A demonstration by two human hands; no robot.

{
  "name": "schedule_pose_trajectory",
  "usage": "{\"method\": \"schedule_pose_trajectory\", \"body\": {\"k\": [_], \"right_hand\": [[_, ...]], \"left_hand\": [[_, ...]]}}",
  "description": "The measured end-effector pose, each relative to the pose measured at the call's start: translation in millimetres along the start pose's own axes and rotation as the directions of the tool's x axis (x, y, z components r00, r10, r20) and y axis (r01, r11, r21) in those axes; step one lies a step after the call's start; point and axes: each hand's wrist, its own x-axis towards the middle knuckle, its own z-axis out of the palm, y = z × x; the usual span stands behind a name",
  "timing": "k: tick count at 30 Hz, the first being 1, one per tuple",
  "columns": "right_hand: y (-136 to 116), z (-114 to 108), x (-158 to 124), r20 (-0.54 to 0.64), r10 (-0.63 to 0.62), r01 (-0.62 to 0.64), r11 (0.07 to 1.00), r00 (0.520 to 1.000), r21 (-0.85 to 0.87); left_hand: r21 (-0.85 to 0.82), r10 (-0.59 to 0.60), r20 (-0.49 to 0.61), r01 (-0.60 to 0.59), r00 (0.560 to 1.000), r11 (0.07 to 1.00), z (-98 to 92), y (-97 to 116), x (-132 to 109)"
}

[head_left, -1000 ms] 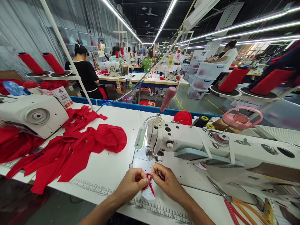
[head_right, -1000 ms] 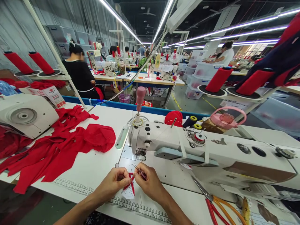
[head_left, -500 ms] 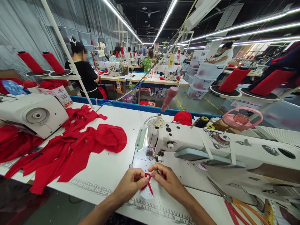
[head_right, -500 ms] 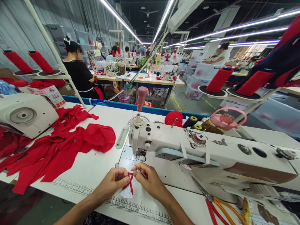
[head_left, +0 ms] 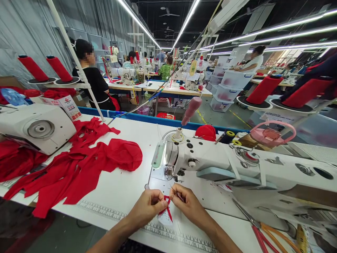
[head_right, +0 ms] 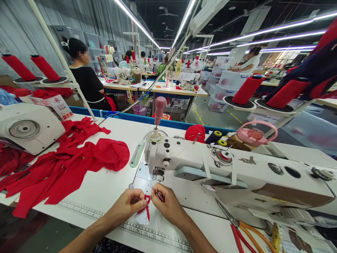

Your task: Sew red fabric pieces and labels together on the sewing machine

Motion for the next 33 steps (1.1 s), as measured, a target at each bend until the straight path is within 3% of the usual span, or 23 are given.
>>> {"method": "schedule_pose_trajectory", "body": {"k": [13, 25, 33], "right_hand": [[2.8, 3.9, 0.5, 0.018, 0.010, -0.010, 1.000, 1.000, 0.023], [4.6, -3.0, -1.1, 0.069, -0.002, 0.000, 0.999, 0.998, 0.039], [5.0, 6.9, 1.5, 0.009, 0.050, -0.050, 0.998, 0.999, -0.032]], "left_hand": [[-0.002, 0.038, 0.068, -0.038, 0.997, 0.999, -2.8, 3.5, -0.5], [-0.039, 0.059, 0.055, -0.057, 0.997, 0.998, -3.2, -1.8, -1.1], [0.127, 0.036, 0.034, -0.040, 0.999, 0.991, -3.0, 3.0, 0.7]]}}
